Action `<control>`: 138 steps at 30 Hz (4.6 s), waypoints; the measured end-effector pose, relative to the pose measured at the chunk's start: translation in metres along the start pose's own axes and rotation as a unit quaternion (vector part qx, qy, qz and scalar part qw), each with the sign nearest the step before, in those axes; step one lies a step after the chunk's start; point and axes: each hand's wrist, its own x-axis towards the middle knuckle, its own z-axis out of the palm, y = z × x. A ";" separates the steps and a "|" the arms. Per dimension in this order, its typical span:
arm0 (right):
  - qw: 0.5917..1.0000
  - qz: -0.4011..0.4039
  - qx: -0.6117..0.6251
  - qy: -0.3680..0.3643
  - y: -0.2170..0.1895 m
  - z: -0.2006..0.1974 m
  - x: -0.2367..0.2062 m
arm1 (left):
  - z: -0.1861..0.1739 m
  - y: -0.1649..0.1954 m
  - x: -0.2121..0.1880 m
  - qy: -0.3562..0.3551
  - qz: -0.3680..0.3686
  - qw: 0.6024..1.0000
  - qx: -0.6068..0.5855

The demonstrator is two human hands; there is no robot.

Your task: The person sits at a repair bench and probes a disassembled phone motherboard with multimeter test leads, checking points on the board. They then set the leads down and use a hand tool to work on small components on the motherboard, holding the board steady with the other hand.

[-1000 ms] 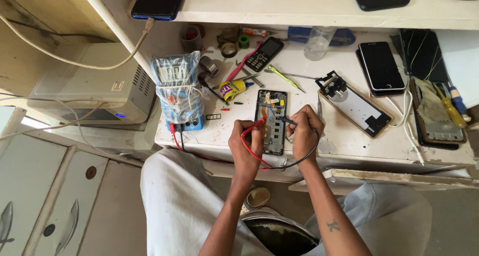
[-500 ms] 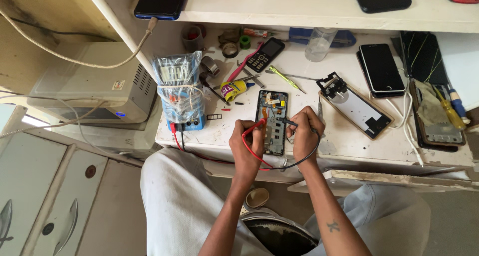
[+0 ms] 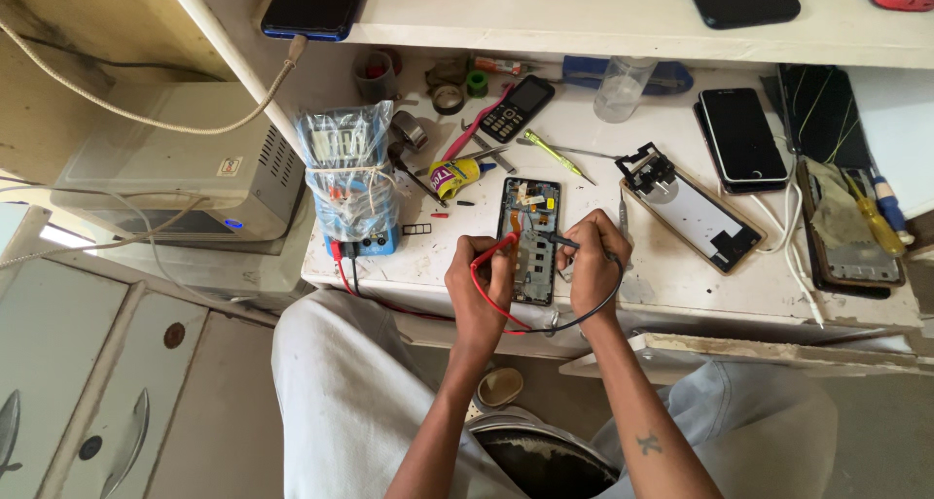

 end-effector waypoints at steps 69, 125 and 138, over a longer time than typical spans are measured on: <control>0.998 0.014 0.055 0.018 -0.003 0.001 0.001 | -0.092 0.042 0.046 0.201 0.040 0.952 0.228; 0.999 -0.001 0.039 0.013 0.003 0.002 0.002 | -0.127 0.046 0.038 0.046 0.005 0.889 0.455; 0.999 0.020 0.038 0.022 -0.001 0.002 0.003 | -0.064 0.045 -0.017 -0.123 -0.125 0.942 0.286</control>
